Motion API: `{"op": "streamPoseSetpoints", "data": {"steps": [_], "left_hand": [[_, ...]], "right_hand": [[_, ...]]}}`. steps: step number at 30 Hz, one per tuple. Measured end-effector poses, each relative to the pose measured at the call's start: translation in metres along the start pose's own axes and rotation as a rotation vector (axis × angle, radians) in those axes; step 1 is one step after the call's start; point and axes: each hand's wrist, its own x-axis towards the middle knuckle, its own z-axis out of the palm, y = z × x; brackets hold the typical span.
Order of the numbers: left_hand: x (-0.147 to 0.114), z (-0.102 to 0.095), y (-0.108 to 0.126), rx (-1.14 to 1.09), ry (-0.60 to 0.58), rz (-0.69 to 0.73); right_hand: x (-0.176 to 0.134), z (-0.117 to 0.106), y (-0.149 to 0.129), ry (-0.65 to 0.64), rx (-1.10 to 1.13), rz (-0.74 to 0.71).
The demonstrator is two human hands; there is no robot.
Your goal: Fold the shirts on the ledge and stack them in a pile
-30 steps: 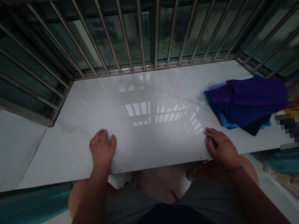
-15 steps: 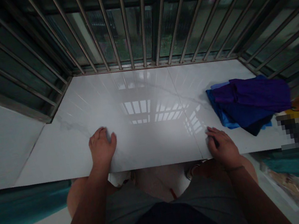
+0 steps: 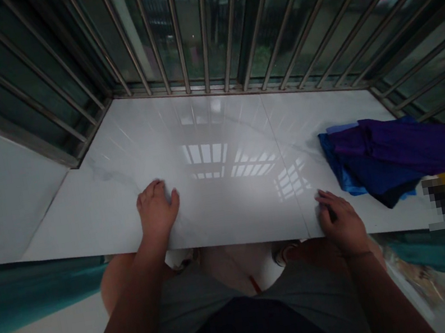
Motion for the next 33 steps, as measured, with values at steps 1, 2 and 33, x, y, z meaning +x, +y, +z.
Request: {"op": "streamPoseSetpoints", "data": {"steps": [1, 2, 33], "left_hand": [[-0.0003, -0.0002, 0.0004, 0.001, 0.000, -0.004], [-0.0005, -0.0001, 0.0006, 0.001, 0.000, -0.006], [0.0000, 0.0048, -0.0041, -0.016, 0.034, 0.036]], "right_hand": [[0.0004, -0.0002, 0.0002, -0.002, -0.003, -0.003], [0.0007, -0.0004, 0.0004, -0.006, -0.005, -0.004], [-0.0013, 0.0050, 0.0027, 0.038, -0.004, -0.030]]}}
